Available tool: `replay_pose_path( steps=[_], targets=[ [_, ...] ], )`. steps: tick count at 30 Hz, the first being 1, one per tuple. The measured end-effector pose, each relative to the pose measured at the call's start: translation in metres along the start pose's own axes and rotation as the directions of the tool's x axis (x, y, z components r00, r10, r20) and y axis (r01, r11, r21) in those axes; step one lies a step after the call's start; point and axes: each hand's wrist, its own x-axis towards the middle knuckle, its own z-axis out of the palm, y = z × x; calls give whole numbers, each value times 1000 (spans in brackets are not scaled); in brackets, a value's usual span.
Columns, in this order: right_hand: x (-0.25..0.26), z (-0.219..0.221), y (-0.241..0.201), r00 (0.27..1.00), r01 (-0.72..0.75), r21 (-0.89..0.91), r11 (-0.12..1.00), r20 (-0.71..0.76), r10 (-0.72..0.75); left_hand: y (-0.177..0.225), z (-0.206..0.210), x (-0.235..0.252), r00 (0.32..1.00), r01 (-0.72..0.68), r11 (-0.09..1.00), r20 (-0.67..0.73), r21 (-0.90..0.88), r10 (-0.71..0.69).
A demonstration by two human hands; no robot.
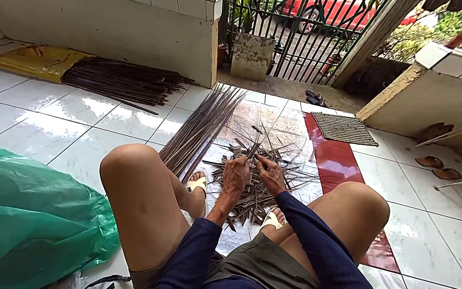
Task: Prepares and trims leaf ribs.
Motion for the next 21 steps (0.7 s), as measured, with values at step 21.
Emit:
replay_pose_path(
  steps=[21],
  targets=[
    [9,-20,4,987,17,154,988,154,-41,-4,-2,-8,996,-57,995,-63,78,62]
  ],
)
